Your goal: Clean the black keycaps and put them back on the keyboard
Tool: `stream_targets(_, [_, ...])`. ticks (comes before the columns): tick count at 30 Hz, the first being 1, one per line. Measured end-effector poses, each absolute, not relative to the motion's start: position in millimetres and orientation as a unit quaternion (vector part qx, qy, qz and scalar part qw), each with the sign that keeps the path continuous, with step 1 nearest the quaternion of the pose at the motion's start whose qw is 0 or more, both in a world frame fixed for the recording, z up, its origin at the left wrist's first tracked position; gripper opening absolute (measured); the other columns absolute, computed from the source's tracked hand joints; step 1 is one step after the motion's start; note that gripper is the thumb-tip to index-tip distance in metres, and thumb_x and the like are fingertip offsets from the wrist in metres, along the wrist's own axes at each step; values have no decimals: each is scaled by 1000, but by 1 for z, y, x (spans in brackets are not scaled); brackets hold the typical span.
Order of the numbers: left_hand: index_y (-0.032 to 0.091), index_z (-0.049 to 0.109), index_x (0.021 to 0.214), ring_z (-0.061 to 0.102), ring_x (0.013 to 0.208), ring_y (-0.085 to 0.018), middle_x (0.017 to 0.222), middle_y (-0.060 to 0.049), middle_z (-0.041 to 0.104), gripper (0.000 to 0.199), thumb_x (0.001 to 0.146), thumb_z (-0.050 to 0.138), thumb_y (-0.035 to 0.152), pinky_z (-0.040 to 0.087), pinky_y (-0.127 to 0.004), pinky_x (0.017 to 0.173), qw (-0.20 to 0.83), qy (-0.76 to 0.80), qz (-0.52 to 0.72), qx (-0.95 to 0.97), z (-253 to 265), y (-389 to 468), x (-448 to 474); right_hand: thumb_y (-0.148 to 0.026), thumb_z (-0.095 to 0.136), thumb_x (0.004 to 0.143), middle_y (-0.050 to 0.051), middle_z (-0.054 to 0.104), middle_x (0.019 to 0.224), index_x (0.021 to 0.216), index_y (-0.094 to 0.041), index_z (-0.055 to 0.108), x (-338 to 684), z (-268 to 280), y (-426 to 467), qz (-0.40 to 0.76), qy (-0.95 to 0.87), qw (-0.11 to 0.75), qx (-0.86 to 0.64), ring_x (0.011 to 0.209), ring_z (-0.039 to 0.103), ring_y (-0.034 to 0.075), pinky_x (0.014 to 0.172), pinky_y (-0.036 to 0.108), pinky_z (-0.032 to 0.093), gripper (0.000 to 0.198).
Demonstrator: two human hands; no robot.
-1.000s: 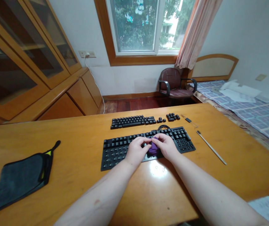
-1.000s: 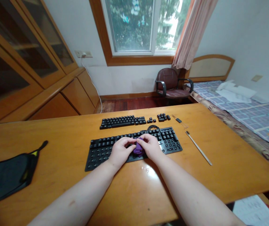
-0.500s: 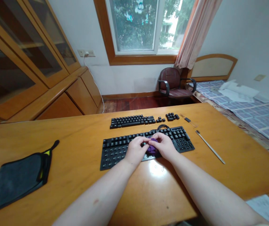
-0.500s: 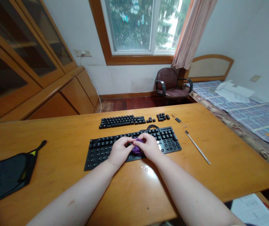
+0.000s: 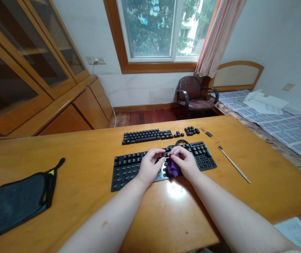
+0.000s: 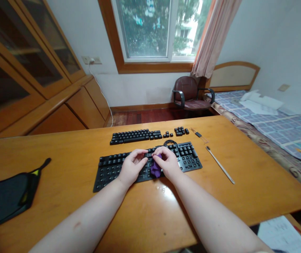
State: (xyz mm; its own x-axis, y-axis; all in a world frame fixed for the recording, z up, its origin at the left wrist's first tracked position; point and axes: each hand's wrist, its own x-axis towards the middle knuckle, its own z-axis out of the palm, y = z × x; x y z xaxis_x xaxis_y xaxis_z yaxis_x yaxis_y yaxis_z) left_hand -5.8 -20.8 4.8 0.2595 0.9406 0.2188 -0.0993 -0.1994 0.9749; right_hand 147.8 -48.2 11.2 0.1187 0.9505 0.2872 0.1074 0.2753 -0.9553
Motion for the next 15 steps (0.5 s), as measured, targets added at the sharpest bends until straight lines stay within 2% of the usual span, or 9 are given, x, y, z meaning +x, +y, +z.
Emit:
stream_targets(2, [17,59,100,58,89,-15,92,-4,61,30,71,64,16,46,-29,86,586,333,475,566,5,-21,-6,-27,60,75,1,57,76,77,-20,56,146,12,-51,367,-573,558,-475,64,54,13,61,26,45,9])
stream_targets(4, [18,56,106,57,87,-14,90,-2,59,36,71,64,16,46,-27,81,635,311,456,540,7,-23,-8,-24,59,77,0,58,75,96,-21,59,146,12,-54,361,-608,520,-479,61,52,11,57,25,43,19])
stream_targets(6, [19,53,109,56,88,-14,92,-3,59,38,72,63,17,46,-25,78,666,288,438,530,9,-24,-9,-22,58,78,2,62,81,107,-23,59,146,14,-56,337,-660,480,-469,65,54,12,61,25,44,29])
stream_targets(10, [17,52,110,56,84,-14,92,-4,60,37,74,61,19,45,-24,73,689,274,409,532,13,-25,-10,-22,59,79,3,66,90,103,-25,66,148,17,-56,297,-707,450,-457,69,56,13,66,27,46,25])
stream_targets(15, [17,53,107,57,88,-17,92,-5,59,36,73,63,22,45,-27,77,677,290,406,542,12,-24,-7,-22,64,75,1,62,68,96,-23,69,148,15,-55,245,-688,462,-504,59,53,12,60,25,45,22])
